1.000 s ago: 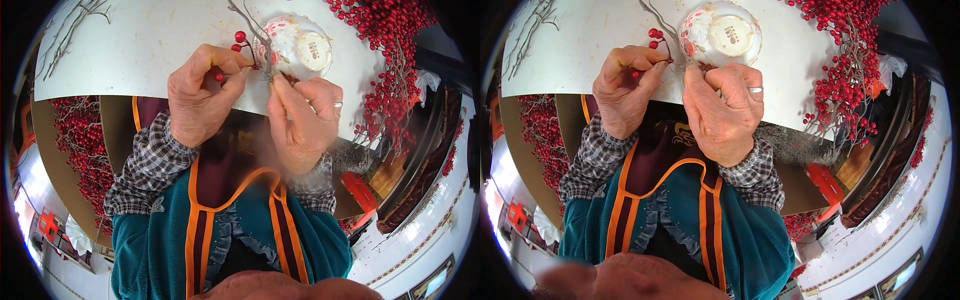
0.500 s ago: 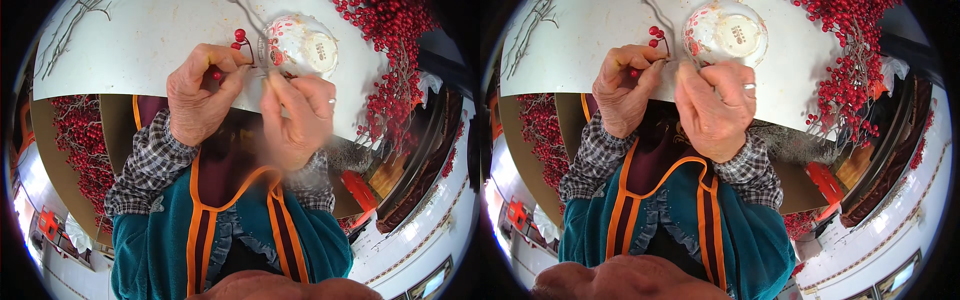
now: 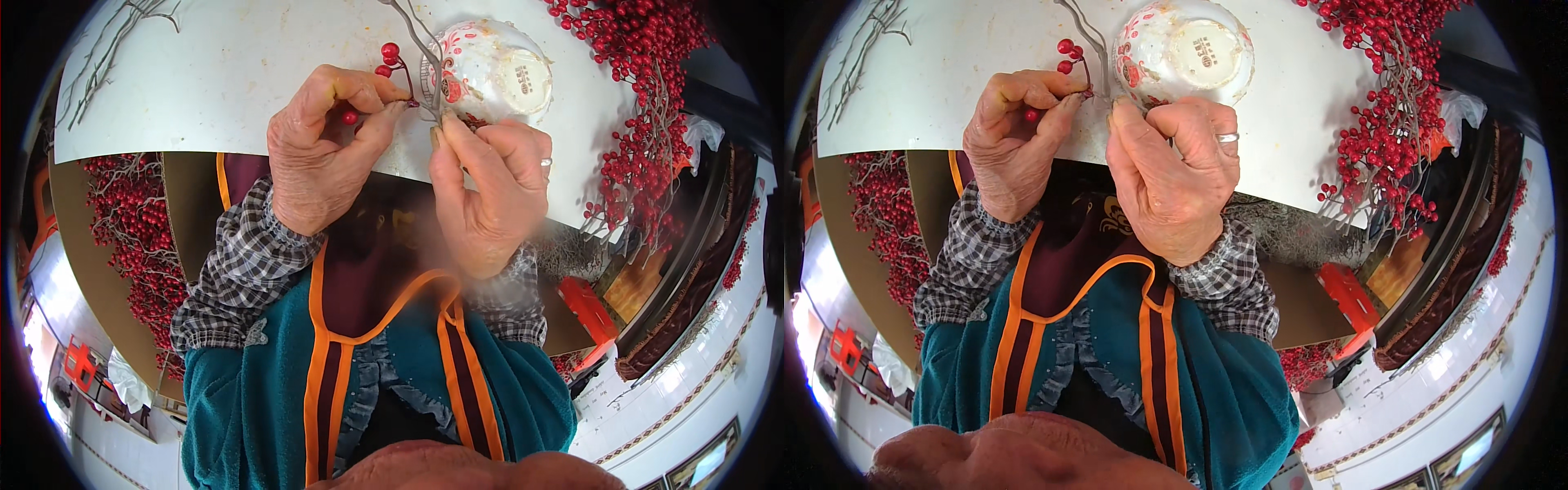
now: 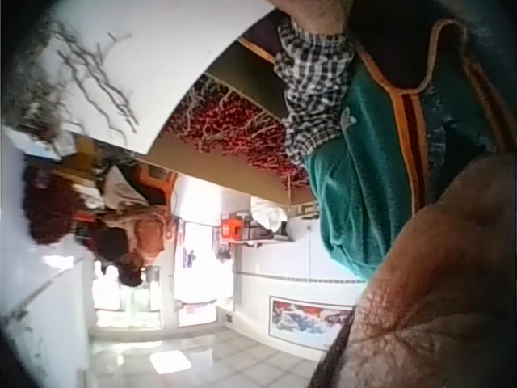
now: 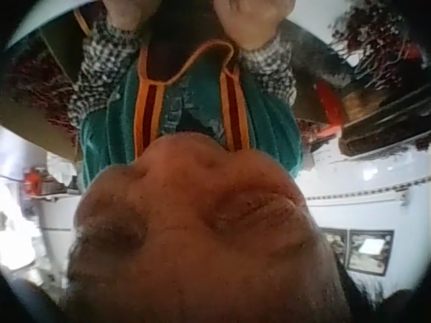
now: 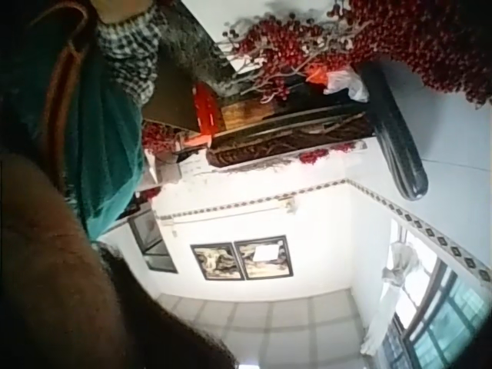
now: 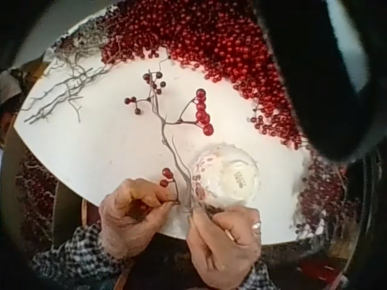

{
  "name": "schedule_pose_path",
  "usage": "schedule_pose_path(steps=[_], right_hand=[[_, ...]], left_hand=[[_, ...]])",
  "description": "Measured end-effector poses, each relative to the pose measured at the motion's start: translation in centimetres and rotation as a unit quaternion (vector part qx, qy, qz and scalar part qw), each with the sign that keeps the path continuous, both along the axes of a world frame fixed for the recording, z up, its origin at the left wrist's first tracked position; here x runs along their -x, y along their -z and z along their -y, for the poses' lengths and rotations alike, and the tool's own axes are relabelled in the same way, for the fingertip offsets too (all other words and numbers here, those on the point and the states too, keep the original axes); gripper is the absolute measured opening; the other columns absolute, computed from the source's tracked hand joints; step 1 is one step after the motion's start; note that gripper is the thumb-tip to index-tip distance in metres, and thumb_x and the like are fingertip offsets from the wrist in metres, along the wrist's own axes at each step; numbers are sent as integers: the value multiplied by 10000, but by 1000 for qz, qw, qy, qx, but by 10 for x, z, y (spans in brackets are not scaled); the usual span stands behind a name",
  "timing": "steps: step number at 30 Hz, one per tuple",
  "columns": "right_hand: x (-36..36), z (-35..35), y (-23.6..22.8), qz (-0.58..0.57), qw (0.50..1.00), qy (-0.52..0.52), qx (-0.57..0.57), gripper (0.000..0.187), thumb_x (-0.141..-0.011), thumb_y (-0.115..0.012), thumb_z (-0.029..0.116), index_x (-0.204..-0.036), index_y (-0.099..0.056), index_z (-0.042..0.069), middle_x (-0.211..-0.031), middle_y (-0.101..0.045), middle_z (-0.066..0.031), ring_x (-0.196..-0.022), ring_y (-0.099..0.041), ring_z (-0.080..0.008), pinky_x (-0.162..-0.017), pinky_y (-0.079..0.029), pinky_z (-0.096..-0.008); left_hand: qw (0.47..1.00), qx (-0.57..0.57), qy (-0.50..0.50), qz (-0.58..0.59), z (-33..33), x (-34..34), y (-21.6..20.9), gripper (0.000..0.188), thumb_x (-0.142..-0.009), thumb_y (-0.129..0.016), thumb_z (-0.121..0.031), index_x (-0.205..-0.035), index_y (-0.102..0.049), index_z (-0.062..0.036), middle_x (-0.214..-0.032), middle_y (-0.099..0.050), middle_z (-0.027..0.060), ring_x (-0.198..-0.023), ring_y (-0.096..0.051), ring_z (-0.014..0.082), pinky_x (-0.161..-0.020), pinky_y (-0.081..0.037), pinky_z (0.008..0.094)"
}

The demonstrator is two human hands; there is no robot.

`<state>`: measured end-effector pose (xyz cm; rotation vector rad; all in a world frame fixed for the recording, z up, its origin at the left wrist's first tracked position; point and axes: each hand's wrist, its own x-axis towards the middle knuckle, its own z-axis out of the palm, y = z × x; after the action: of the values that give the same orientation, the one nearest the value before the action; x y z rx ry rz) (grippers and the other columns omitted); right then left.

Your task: Assembling or arranging artificial red berry clusters on branches.

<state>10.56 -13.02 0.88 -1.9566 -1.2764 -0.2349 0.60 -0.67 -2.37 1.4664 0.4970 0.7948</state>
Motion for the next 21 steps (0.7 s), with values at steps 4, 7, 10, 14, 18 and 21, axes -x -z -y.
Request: schedule_pose_path(steps=[4,7,10,14,18,21], right_hand=[[1,0,1,1,1000,-3,-5,297,-636,-765,-47,-914,-710,42,-732,-491,-12,-665,-525,-191,-677,-411,-315],[0,1,0,1,1000,-2,0,300,-635,-767,-46,-917,-710,41,-737,-491,-14,-670,-525,-194,-681,-414,-314],[-1,3,-2,3,1000,-12,24,322,-613,-767,-46,-918,-710,43,-741,-492,-15,-670,-522,-193,-679,-413,-312],[-3,2,0,29,999,-22,16,348,-588,-759,-44,-921,-711,45,-747,-492,-16,-666,-521,-194,-683,-416,-317],[-2,2,0,22,999,-30,19,340,-591,-750,-45,-920,-707,29,-752,-494,-17,-660,-522,-194,-702,-424,-321],[0,1,2,19,999,-25,9,329,-595,-745,-47,-914,-703,18,-755,-497,-17,-655,-523,-191,-714,-425,-325]], left_hand=[[1000,-8,-7,-4,1,-1,1,188,-803,-642,109,-857,-531,-32,-910,-680,66,-772,-577,70,-674,-485,201],[999,-35,-10,-8,1,-1,2,188,-800,-646,106,-864,-540,-35,-906,-681,62,-763,-576,70,-660,-480,201],[999,-40,-12,-3,1,-1,3,183,-792,-652,104,-851,-547,-35,-902,-681,59,-753,-577,68,-646,-473,198],[995,-99,-1,-23,-1,0,4,180,-780,-659,99,-826,-550,-36,-892,-682,63,-744,-595,78,-628,-474,198],[993,-118,-7,-20,-1,0,6,183,-771,-665,95,-815,-549,-40,-878,-687,65,-730,-616,90,-610,-479,202],[994,-111,-9,-21,-1,0,6,186,-770,-667,93,-813,-549,-44,-875,-694,62,-730,-631,94,-599,-481,202]])
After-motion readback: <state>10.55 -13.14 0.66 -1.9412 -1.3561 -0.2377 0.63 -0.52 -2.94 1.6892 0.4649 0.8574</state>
